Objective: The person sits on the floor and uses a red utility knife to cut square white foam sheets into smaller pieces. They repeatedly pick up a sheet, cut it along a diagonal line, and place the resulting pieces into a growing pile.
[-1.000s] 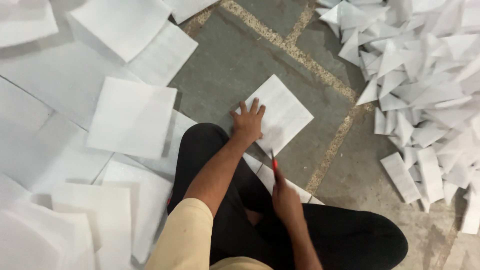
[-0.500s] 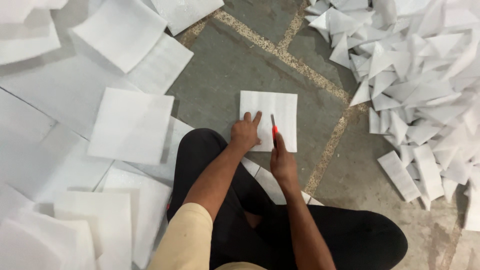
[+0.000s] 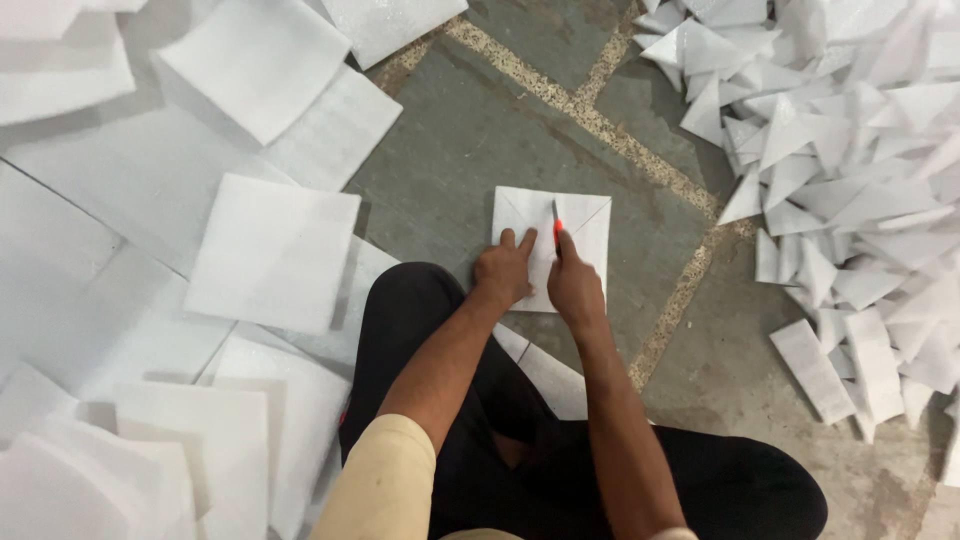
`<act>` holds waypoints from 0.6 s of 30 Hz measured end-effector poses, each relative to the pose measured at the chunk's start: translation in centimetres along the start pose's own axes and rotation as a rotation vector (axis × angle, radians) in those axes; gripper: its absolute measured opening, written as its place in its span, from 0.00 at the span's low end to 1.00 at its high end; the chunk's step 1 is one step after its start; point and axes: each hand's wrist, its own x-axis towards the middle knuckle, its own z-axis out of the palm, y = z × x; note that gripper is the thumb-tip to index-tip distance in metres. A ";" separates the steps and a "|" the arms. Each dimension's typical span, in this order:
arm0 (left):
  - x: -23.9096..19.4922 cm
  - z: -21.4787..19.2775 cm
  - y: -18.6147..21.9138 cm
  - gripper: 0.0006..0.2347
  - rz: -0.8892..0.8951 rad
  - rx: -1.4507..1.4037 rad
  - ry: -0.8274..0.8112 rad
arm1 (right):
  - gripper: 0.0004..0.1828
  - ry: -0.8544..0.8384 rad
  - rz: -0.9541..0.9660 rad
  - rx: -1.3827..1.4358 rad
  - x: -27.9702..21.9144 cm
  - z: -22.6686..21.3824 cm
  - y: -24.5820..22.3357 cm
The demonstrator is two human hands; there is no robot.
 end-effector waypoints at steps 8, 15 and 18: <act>1.0 1.8 -0.7 0.47 0.026 0.013 0.034 | 0.31 -0.252 0.223 -0.007 -18.8 -1.2 2.1; 3.3 7.8 -1.5 0.16 -0.056 -0.257 0.068 | 0.33 -0.276 0.306 0.060 -21.4 -2.8 0.8; 1.8 7.1 -1.7 0.17 0.023 -0.041 0.062 | 0.33 -0.177 0.203 0.115 -20.8 -2.5 0.7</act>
